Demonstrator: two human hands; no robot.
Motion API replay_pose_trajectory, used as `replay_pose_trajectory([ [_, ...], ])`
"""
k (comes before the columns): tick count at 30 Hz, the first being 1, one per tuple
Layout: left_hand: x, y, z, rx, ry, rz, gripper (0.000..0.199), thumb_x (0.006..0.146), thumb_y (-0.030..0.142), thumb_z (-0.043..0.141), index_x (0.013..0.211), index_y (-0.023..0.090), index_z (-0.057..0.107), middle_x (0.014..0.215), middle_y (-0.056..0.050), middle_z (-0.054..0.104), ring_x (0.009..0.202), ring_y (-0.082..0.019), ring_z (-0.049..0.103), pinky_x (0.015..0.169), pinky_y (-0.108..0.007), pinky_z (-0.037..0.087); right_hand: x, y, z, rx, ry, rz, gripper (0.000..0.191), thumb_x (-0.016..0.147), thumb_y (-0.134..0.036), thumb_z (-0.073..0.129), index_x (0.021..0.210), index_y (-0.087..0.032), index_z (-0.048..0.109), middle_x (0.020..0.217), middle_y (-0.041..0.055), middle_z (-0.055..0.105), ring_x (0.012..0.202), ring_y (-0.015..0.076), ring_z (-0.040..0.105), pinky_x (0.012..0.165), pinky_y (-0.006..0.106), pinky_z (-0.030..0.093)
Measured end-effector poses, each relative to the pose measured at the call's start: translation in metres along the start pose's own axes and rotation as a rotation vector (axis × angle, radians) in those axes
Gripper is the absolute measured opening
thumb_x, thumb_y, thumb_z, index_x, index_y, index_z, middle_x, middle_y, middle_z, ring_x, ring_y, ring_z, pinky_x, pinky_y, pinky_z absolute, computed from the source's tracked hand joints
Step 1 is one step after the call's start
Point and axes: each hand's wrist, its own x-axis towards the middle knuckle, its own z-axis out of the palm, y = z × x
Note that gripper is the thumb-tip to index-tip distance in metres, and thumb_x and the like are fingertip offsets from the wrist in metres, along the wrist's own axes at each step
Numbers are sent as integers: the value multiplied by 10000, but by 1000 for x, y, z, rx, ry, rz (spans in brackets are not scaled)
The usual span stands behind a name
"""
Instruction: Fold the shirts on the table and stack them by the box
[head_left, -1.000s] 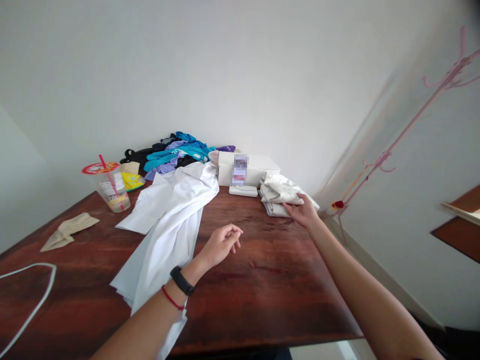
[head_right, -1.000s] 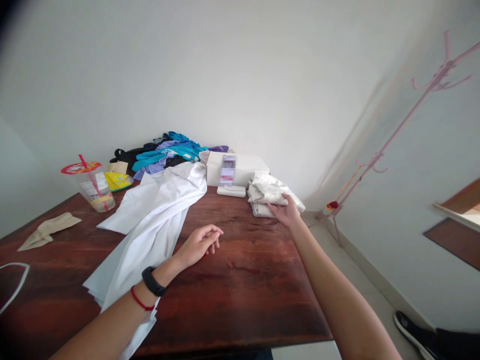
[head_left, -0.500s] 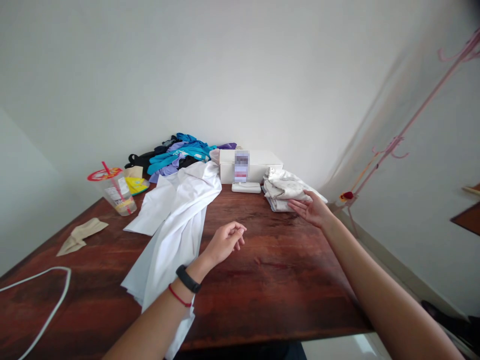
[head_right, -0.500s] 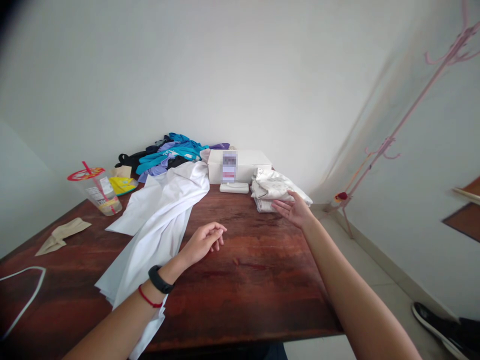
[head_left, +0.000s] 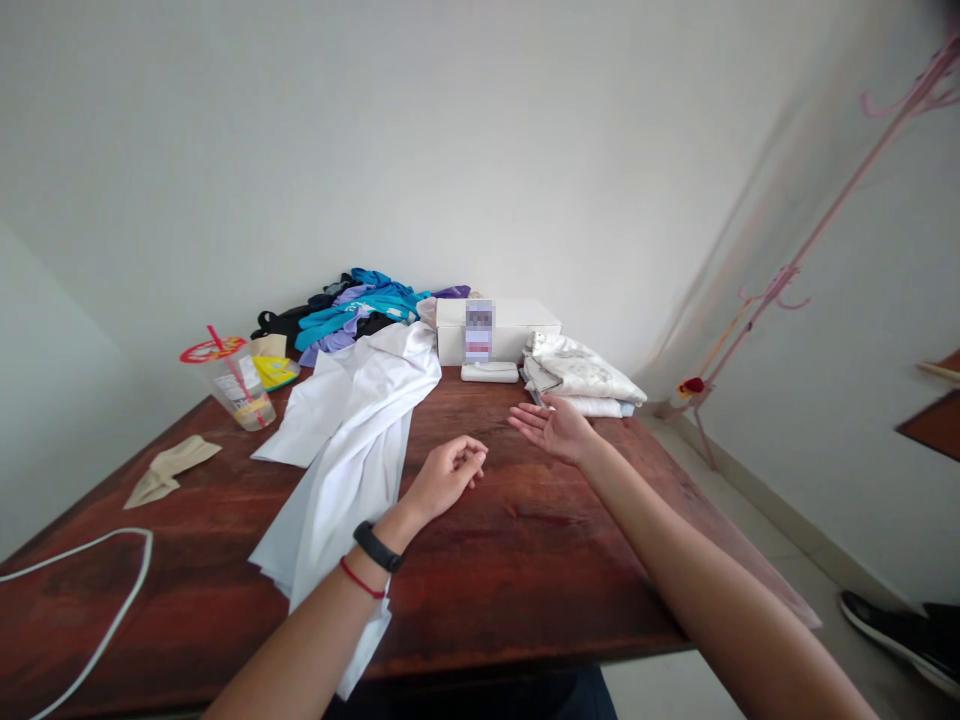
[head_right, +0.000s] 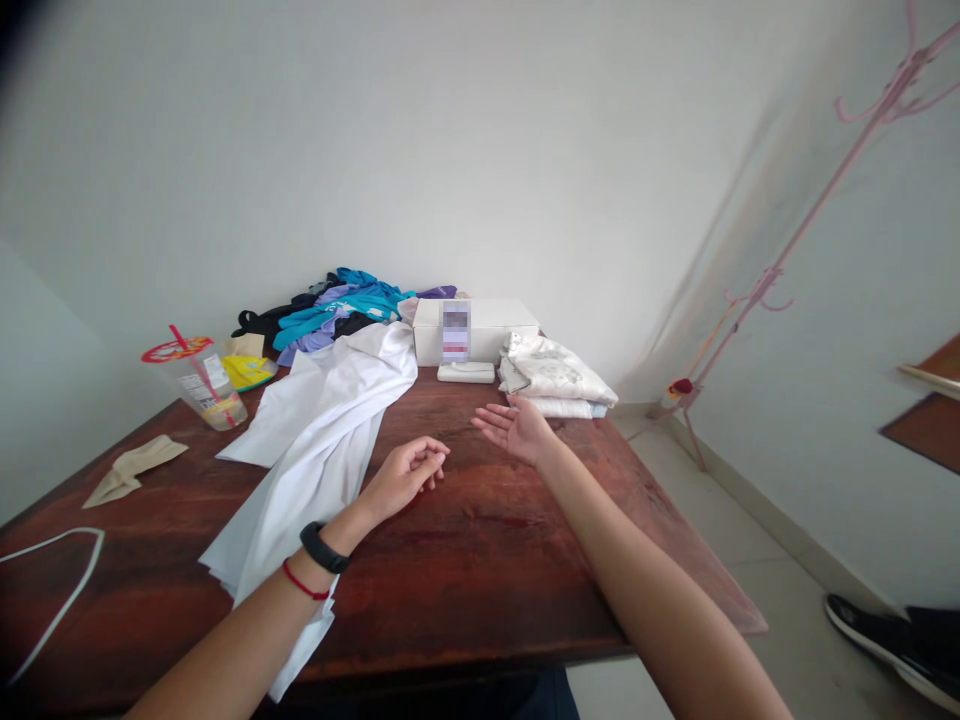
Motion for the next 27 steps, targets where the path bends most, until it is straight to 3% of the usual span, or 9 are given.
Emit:
replay_pose_trajectory([
  [5, -3, 4, 1, 160, 42, 111, 225, 917, 360, 609, 1027, 173, 667, 841, -33, 690, 757, -161, 636, 705, -262, 491, 6, 32, 16, 191, 135, -110, 354, 1059, -402, 281, 1199, -164, 501, 990, 137, 696, 860, 254, 759, 688, 399, 627],
  [13, -5, -1, 1, 214, 46, 183, 187, 916, 311, 617, 1029, 176, 681, 860, -24, 702, 789, -161, 637, 737, -259, 483, -2, 44, 16, 349, 282, -274, 488, 987, -636, 294, 1006, -219, 546, 872, 94, 668, 820, 276, 731, 674, 448, 626],
  [16, -5, -2, 0, 222, 53, 183, 184, 917, 314, 617, 1019, 175, 682, 847, -24, 705, 777, -161, 644, 726, -257, 485, -2, 45, 10, 352, 227, -327, 497, 980, -646, 289, 950, -231, 562, 817, 80, 671, 780, 249, 720, 662, 417, 619],
  [21, -5, -4, 2, 246, 65, 155, 180, 929, 312, 593, 984, 167, 685, 822, -25, 714, 732, -159, 656, 704, -257, 491, -4, 41, 7, 302, 26, -415, 517, 966, -647, 345, 873, -212, 610, 697, 52, 660, 595, 171, 634, 535, 285, 544],
  [27, -8, -5, 10, 412, 70, 210, 152, 926, 235, 566, 875, 184, 700, 813, -19, 728, 748, -167, 664, 710, -253, 475, -7, 52, 18, 106, -140, -321, 328, 932, -503, 541, 839, -200, 627, 630, -6, 629, 490, 122, 550, 450, 225, 440],
])
